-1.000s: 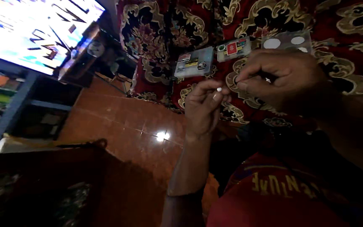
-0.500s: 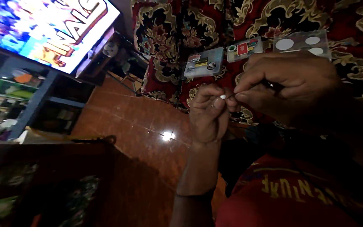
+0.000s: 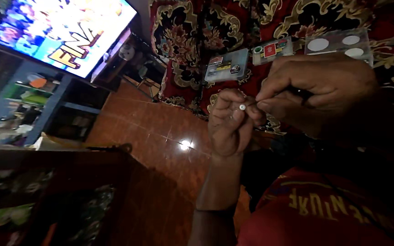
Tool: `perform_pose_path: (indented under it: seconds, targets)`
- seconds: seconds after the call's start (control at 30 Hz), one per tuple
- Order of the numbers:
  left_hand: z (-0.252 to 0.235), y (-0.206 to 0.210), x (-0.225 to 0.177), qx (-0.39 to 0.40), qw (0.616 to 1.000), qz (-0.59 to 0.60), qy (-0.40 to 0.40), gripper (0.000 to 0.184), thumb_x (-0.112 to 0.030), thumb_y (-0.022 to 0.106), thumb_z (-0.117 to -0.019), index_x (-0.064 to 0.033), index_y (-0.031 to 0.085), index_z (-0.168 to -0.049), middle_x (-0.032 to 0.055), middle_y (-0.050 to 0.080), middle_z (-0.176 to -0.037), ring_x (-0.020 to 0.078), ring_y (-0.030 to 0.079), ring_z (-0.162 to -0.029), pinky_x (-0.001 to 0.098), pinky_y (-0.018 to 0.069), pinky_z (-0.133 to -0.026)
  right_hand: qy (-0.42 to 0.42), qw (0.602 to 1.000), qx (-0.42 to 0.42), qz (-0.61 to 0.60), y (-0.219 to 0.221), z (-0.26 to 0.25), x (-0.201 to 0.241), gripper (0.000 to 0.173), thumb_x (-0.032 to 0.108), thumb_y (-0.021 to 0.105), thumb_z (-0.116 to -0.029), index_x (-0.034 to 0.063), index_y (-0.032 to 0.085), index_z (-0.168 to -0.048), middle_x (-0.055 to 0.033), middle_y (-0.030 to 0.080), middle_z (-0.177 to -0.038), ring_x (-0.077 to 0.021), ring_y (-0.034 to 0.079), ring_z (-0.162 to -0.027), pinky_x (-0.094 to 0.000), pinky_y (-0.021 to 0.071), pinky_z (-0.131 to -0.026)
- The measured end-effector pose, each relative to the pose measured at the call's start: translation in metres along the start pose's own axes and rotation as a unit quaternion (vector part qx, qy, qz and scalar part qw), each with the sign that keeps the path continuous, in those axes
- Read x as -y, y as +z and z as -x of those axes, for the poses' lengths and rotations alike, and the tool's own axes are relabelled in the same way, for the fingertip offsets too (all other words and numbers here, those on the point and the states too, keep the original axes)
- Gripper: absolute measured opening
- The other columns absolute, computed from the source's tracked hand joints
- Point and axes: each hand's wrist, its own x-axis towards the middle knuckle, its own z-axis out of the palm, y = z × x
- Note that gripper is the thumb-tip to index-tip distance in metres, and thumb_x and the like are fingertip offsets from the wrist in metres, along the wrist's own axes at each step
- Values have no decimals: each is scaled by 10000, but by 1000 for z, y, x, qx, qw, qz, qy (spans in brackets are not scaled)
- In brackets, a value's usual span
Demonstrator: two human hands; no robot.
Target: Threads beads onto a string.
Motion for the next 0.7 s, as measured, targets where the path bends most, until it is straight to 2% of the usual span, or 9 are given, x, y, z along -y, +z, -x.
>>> perform_pose_path:
  seconds: [0.17, 0.37, 0.5, 0.7]
  targets:
    - [1, -2, 0, 9, 1000, -19, 20, 133, -138, 685, -970, -94, 671, -1095, 60, 711, -910, 146, 698, -808, 311, 595, -753, -66, 998, 3, -1, 3, 0, -14, 127, 126, 644, -945, 21, 707, -912, 0, 635, -821, 23, 526, -682, -118, 428, -565]
    - [2, -1, -2, 13, 999, -25, 22, 159, -130, 683, -972, -107, 672, -1129, 57, 714, -944, 123, 698, -824, 275, 592, -734, -85, 996, -1, 11, 6, 0, -13, 107, 99, 642, -935, 24, 698, -881, -12, 634, -810, 4, 530, -687, -136, 429, -575]
    - [2, 1, -3, 2, 999, -26, 29, 152, -123, 689, -966, -106, 673, -1116, 36, 716, -938, 99, 699, -834, 258, 589, -751, -99, 994, -18, 34, 12, 0, -12, 121, 118, 633, -941, 33, 692, -878, -18, 640, -803, -26, 577, -721, -166, 470, -616]
    - [5, -2, -5, 4, 998, -32, 46, 134, -144, 673, -981, -96, 669, -1106, 34, 704, -932, 98, 690, -818, 257, 585, -745, -118, 992, -40, 31, 21, -2, -12, 119, 110, 627, -934, 41, 688, -858, -16, 641, -801, -25, 581, -726, -158, 457, -592]
